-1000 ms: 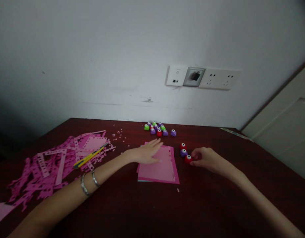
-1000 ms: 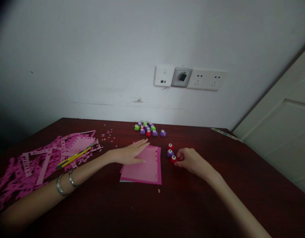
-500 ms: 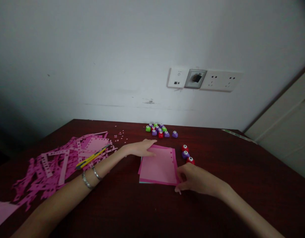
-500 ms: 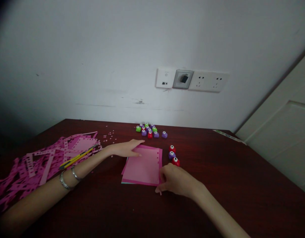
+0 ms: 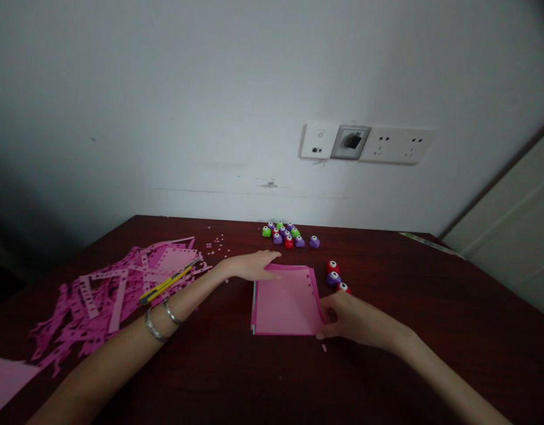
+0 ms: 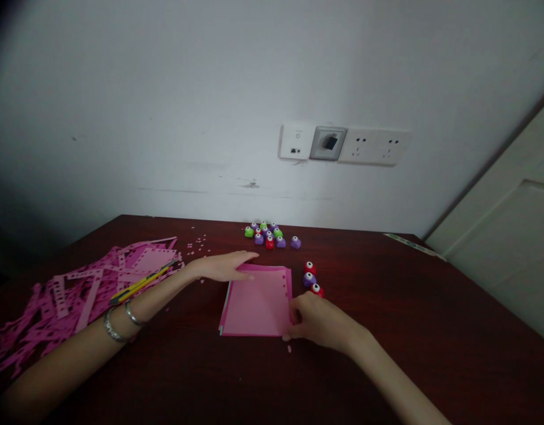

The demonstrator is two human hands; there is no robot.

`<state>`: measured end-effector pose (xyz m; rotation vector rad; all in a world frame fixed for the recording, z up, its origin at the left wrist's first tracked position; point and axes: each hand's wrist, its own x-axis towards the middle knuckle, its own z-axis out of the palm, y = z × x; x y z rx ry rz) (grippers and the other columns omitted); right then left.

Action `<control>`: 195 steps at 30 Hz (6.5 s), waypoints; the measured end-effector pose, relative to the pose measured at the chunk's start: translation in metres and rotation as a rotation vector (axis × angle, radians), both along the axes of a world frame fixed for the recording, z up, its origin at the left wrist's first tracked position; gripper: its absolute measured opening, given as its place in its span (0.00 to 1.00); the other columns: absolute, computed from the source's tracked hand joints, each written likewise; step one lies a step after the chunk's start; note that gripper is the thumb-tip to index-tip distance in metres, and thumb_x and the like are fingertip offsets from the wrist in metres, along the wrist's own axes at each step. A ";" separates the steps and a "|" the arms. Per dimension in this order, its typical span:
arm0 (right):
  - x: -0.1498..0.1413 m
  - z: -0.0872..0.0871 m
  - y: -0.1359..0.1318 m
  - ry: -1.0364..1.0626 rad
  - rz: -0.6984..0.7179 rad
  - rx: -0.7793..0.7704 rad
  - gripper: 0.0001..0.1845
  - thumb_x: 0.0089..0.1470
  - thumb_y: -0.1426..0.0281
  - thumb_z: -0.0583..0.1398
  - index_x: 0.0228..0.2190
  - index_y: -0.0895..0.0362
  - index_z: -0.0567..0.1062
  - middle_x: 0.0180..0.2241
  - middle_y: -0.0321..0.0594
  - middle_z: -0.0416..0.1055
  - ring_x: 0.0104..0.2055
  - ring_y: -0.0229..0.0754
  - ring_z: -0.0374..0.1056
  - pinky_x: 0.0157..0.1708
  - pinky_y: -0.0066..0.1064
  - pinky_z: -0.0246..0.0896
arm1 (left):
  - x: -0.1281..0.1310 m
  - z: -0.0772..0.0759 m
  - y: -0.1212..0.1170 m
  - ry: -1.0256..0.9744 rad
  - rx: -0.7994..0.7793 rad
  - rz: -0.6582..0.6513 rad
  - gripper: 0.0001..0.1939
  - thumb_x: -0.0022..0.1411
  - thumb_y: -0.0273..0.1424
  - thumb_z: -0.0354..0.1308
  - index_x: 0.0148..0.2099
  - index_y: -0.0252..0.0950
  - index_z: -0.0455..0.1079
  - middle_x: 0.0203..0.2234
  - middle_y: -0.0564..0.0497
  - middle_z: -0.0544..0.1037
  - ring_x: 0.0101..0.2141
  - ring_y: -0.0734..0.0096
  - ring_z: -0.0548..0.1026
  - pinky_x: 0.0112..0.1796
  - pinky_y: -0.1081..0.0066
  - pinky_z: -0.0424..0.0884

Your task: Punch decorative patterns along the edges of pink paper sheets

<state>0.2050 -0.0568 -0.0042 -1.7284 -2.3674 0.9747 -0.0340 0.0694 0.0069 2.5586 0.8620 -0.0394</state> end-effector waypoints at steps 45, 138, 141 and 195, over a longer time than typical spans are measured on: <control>0.007 0.018 0.007 0.375 -0.210 0.015 0.20 0.53 0.55 0.54 0.27 0.61 0.70 0.24 0.37 0.66 0.22 0.33 0.62 0.16 0.22 0.58 | 0.029 0.029 0.010 -0.568 -0.577 0.268 0.13 0.44 0.38 0.64 0.30 0.34 0.75 0.26 0.47 0.76 0.28 0.72 0.71 0.32 0.69 0.68; 0.017 0.015 0.010 0.221 -0.186 0.145 0.05 0.44 0.70 0.61 0.28 0.57 0.76 0.28 0.39 0.76 0.30 0.41 0.71 0.30 0.29 0.63 | 0.010 -0.003 0.039 -0.292 -0.529 0.126 0.11 0.45 0.31 0.61 0.32 0.32 0.76 0.27 0.48 0.78 0.29 0.72 0.70 0.31 0.72 0.62; 0.016 0.014 0.010 0.234 -0.182 0.138 0.05 0.45 0.71 0.61 0.28 0.57 0.75 0.28 0.38 0.76 0.30 0.41 0.71 0.30 0.29 0.64 | 0.010 -0.005 0.040 -0.293 -0.530 0.131 0.11 0.44 0.31 0.61 0.32 0.32 0.76 0.27 0.48 0.78 0.29 0.71 0.70 0.31 0.72 0.62; 0.011 0.013 0.009 0.216 -0.163 0.178 0.06 0.45 0.71 0.61 0.30 0.57 0.75 0.30 0.39 0.75 0.32 0.40 0.70 0.33 0.30 0.64 | 0.011 -0.011 0.039 -0.339 -0.642 0.213 0.09 0.42 0.30 0.63 0.29 0.33 0.76 0.26 0.48 0.78 0.27 0.72 0.71 0.32 0.70 0.64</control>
